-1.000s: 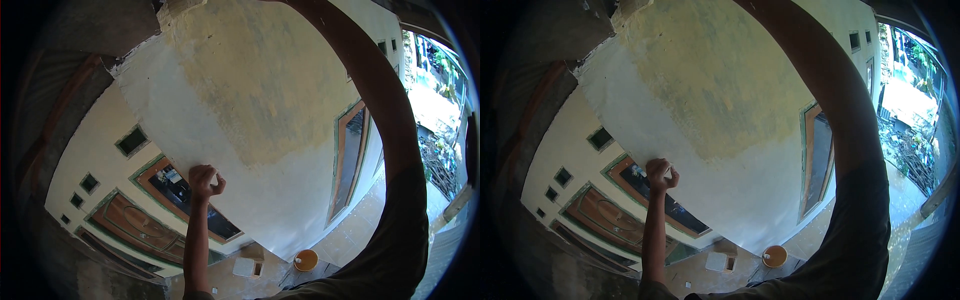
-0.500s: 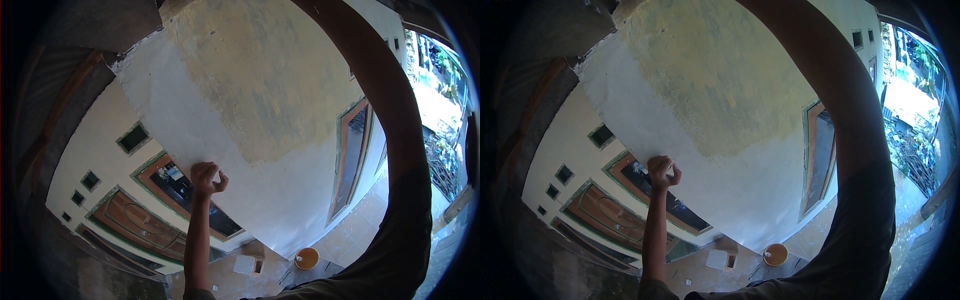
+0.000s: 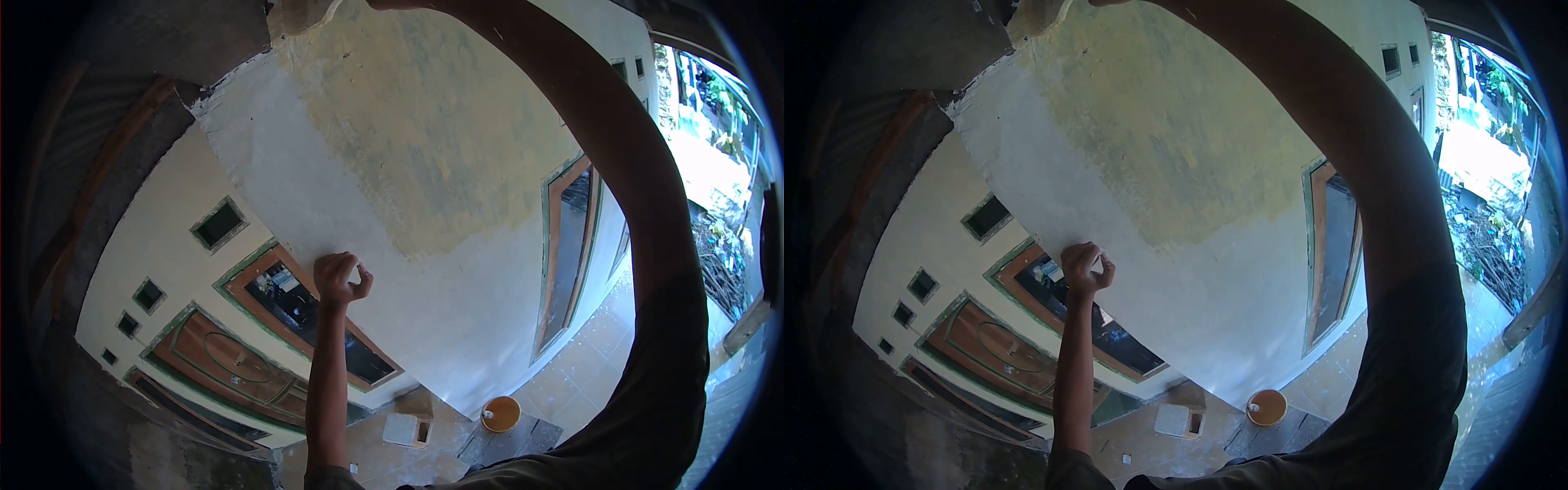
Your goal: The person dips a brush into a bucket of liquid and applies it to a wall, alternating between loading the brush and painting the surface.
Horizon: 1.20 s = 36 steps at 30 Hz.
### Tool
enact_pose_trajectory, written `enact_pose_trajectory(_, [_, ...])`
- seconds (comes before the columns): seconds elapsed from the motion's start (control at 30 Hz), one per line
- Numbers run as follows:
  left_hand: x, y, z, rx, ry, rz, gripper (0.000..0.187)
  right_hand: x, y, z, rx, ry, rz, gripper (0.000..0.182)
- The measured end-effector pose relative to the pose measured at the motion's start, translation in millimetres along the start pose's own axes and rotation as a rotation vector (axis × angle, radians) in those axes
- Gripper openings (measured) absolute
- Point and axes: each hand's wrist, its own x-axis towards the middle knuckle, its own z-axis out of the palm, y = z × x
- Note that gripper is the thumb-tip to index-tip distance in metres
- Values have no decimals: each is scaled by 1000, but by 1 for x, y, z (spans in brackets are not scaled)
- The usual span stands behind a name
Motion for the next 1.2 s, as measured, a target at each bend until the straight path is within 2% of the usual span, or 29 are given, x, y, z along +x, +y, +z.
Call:
enact_pose_trajectory(0.2, [-1,-1,0,-16,-1,-9,12,-9,-10,-4,13,-101,23,11])
enact_pose_trajectory(0.3, [-2,-2,1,-4,-22,-36,12,-15,-7,-9,14,-22,10,9])
enact_pose_trajectory(0.37, [-1,-1,-1,-8,-26,-37,12,-16,-2,-17,103,47,53,10])
enact_pose_trajectory(0.5, [0,0,-1,7,-20,-31,12,-3,-6,-8,91,118,132,9])
enact_pose_trajectory(0.57, [-1,0,-1,9,-24,-34,11,0,-11,1,-142,101,54,9])
enact_pose_trajectory(0.6, [0,-1,-1,12,-27,-36,11,-3,-13,3,-142,100,57,9])
enact_pose_trajectory(0.7, [0,-1,-1,-10,-28,-38,11,-12,-21,9,-15,-10,135,9])
enact_pose_trajectory(0.8, [1,1,-1,15,-6,-27,11,-27,-26,12,66,13,59,11])
enact_pose_trajectory(0.9, [1,0,-2,-10,-14,-42,11,-36,-35,-12,39,-104,43,12])
enact_pose_trajectory(0.97, [2,1,-2,-12,-21,-49,11,-37,-40,-36,175,-216,243,13])
enact_pose_trajectory(1.0, [2,1,-2,-11,-25,-55,11,-33,-41,-33,174,-215,237,13])
enact_pose_trajectory(1.07, [1,0,-1,-18,-21,-59,11,-22,-43,-11,144,118,326,15])
enact_pose_trajectory(1.2, [2,1,0,-36,9,-54,13,2,-56,19,289,175,386,16])
